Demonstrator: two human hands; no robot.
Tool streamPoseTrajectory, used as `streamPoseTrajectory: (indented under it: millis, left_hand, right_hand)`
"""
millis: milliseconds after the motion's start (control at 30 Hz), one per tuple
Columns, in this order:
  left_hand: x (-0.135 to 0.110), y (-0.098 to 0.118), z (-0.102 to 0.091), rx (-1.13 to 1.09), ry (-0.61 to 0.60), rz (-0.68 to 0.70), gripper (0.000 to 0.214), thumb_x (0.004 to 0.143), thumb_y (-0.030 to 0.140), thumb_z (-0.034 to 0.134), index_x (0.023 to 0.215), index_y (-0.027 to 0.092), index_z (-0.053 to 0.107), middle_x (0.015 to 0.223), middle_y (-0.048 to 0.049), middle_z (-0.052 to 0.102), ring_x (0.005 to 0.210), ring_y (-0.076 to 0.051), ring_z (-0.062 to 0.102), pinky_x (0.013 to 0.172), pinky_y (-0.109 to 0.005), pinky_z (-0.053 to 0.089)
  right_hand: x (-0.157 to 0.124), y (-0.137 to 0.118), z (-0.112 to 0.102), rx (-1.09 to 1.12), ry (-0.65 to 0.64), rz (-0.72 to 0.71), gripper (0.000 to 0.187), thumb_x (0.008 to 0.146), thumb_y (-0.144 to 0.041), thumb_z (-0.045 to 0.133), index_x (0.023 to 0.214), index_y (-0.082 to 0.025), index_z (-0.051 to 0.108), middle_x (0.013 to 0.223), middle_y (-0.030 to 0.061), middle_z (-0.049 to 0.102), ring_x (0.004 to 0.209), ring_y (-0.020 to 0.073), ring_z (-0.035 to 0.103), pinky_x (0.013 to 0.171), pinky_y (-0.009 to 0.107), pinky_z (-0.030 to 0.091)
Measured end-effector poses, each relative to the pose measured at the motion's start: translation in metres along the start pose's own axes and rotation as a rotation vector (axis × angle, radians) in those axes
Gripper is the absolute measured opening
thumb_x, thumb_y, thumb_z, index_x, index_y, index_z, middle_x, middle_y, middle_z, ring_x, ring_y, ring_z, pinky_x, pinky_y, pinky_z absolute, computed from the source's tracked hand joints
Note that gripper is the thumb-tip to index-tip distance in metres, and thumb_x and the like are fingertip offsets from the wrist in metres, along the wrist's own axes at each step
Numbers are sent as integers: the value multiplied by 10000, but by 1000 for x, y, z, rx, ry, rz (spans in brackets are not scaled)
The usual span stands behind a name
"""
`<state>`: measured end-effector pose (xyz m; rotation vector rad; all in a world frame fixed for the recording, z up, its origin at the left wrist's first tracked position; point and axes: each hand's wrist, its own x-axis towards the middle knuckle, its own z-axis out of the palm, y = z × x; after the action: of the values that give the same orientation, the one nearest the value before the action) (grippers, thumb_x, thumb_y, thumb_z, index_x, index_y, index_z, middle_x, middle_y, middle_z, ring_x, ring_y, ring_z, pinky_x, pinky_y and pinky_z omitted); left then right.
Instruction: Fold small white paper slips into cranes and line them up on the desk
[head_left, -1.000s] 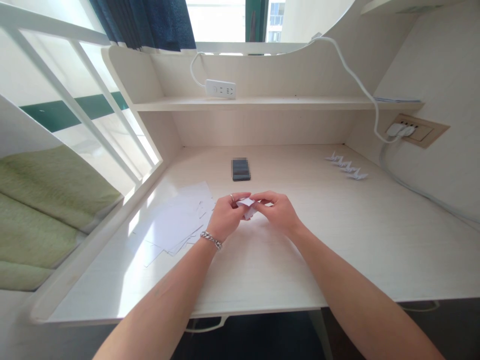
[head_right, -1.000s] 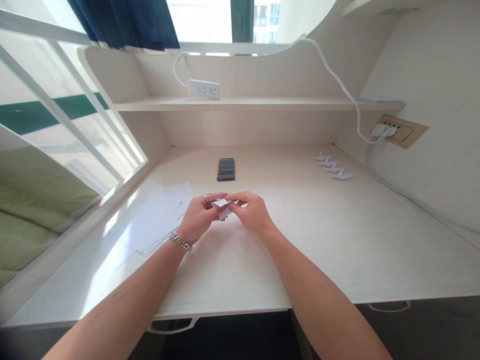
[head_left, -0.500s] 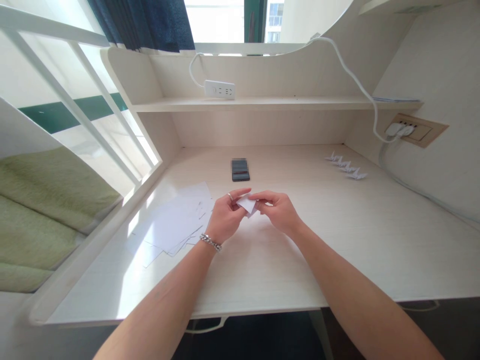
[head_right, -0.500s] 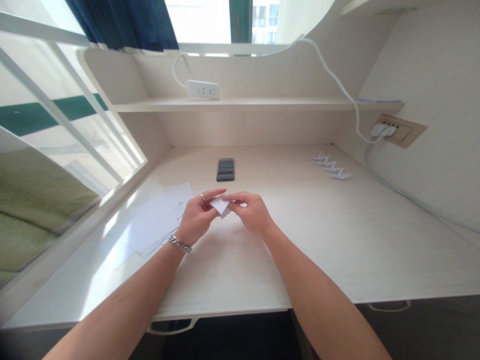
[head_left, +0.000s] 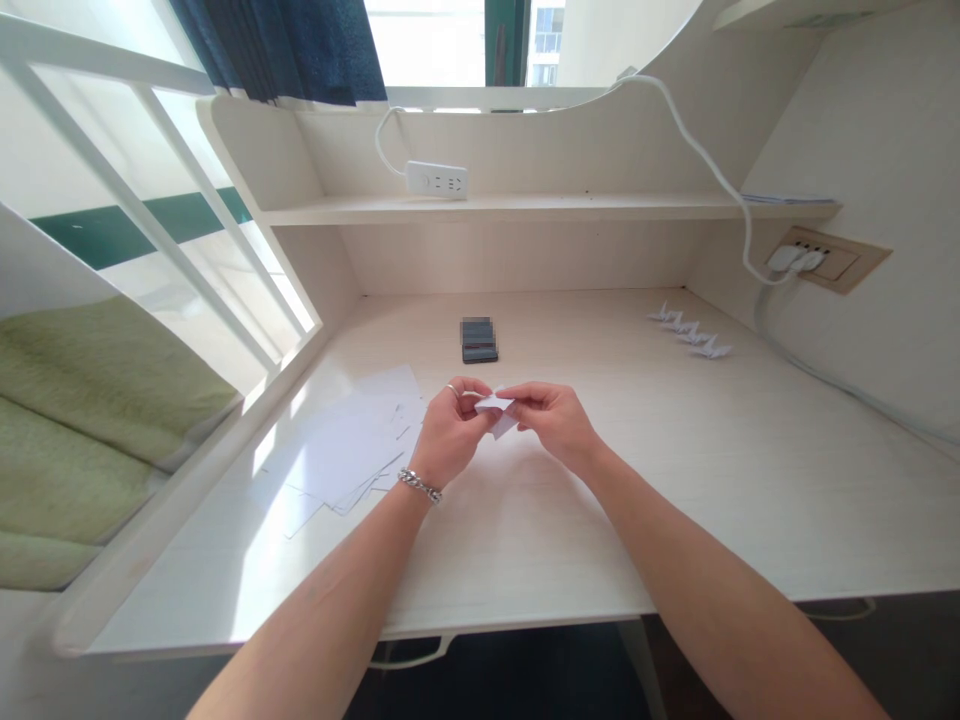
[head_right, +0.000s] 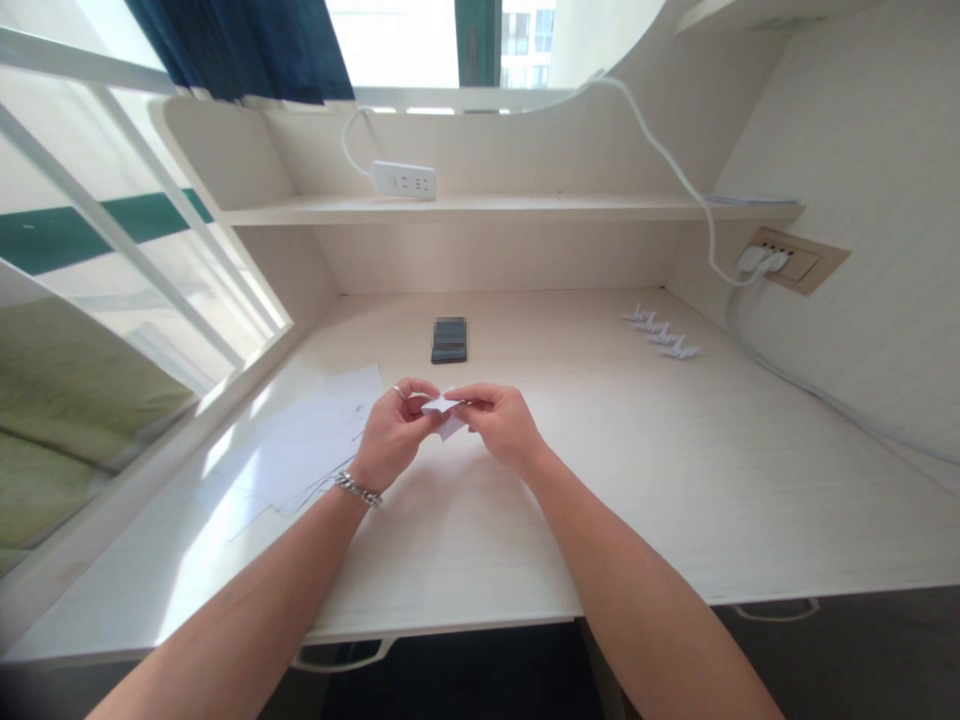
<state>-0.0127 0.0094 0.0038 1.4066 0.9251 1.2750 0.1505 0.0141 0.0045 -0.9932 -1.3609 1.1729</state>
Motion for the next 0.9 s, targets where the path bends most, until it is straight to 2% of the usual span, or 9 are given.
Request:
streamPoseTrajectory:
  millis: [233, 367, 533, 667, 767, 900]
  left_hand:
    - [1, 5, 1, 39, 40, 26, 142, 668, 136, 708, 798, 151, 653, 733, -27, 711, 681, -155, 666, 620, -256, 501]
    - [1, 7, 1, -7, 41, -15, 164, 647, 211, 773, 767, 133, 694, 733, -50, 721, 680, -163, 663, 626, -274, 513]
    - [0, 9, 1, -49, 34, -110, 277, 654, 336, 809, 777, 111, 704, 720, -65, 717, 690, -179, 665, 655, -304, 536]
    - [1, 11, 3, -233, -15, -176, 306, 752, 403, 730, 852, 117, 692, 805, -77, 721, 760, -192, 683, 736, -343, 554]
    - [2, 12, 3, -328, -18, -208, 292, 779, 394, 704, 891, 125, 687, 843, -79, 723, 761, -190, 691, 761, -359, 555]
    - [1, 12, 2, -308, -26, -217, 283, 730, 315, 754, 907, 100, 706, 847, -98, 729, 767, -188, 690, 798, -366, 551]
  right_hand:
    - [1, 2, -1, 26, 17, -43, 138, 662, -227, 728, 791, -206, 771, 773, 39, 727, 658, 144, 596, 609, 289, 480]
    - [0, 0, -2, 41, -11, -34, 163, 665, -268, 750, 811, -202, 772, 854, 55, 737, 749, 181, 632, 671, 320, 498]
    - [1, -1, -2, 54, -34, 37, 287, 653, -385, 779, 831, -161, 757, 780, 57, 714, 716, 180, 614, 674, 334, 491]
    - [2, -2, -2, 85, -16, 74, 342, 649, -451, 770, 796, -147, 718, 744, 44, 684, 699, 171, 605, 686, 343, 508]
    - [2, -4, -1, 102, 9, 96, 367, 646, -480, 762, 789, -151, 685, 747, 40, 670, 702, 169, 606, 688, 346, 520]
    - [1, -6, 0, 107, 26, 128, 395, 635, -506, 763, 782, -158, 646, 710, 25, 645, 667, 158, 595, 629, 320, 518]
